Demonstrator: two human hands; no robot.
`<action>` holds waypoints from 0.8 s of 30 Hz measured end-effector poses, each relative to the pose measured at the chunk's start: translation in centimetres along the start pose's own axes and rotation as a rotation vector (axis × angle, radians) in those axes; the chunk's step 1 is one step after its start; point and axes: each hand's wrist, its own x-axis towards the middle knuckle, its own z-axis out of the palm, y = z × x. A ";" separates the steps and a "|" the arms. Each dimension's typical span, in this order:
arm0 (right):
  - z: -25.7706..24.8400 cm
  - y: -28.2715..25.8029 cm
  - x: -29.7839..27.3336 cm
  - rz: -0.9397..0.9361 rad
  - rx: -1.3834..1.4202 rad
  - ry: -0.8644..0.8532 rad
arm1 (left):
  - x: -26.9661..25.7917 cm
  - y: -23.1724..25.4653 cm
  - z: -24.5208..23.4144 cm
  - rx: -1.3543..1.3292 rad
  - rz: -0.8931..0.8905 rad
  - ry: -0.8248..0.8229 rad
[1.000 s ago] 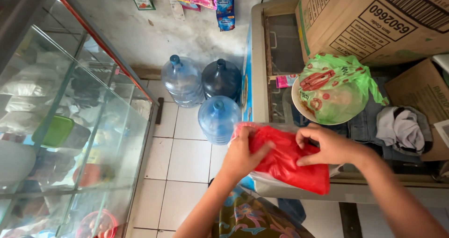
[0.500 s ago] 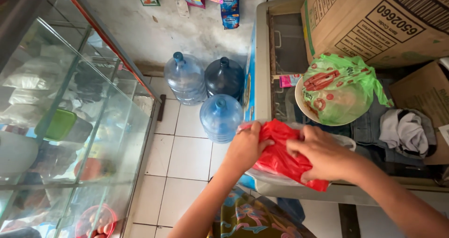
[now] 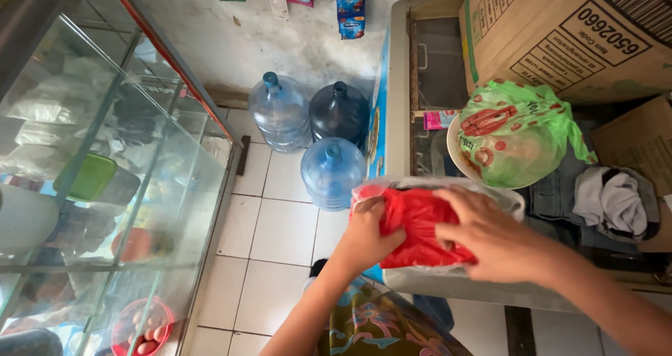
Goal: Packing items into a red plastic bag and folding the bag.
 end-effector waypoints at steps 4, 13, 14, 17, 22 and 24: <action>-2.2 0.5 -1.2 0.095 0.331 0.057 | 0.5 0.9 -1.1 -0.062 -0.079 -0.050; -0.2 4.2 0.4 0.250 0.406 0.149 | 2.9 2.4 -2.1 -0.016 -0.024 -0.092; 1.4 5.0 0.5 0.255 0.407 0.152 | 3.7 3.7 -2.7 -0.017 -0.020 -0.094; 5.2 6.9 0.9 0.072 0.547 0.343 | 6.0 6.5 -3.1 0.191 0.297 -0.120; 6.2 7.1 1.0 0.132 0.628 0.386 | 8.6 5.4 1.5 0.266 0.787 -0.344; 6.5 7.6 1.2 -0.032 0.635 0.487 | 8.8 3.6 3.1 0.238 0.755 -0.466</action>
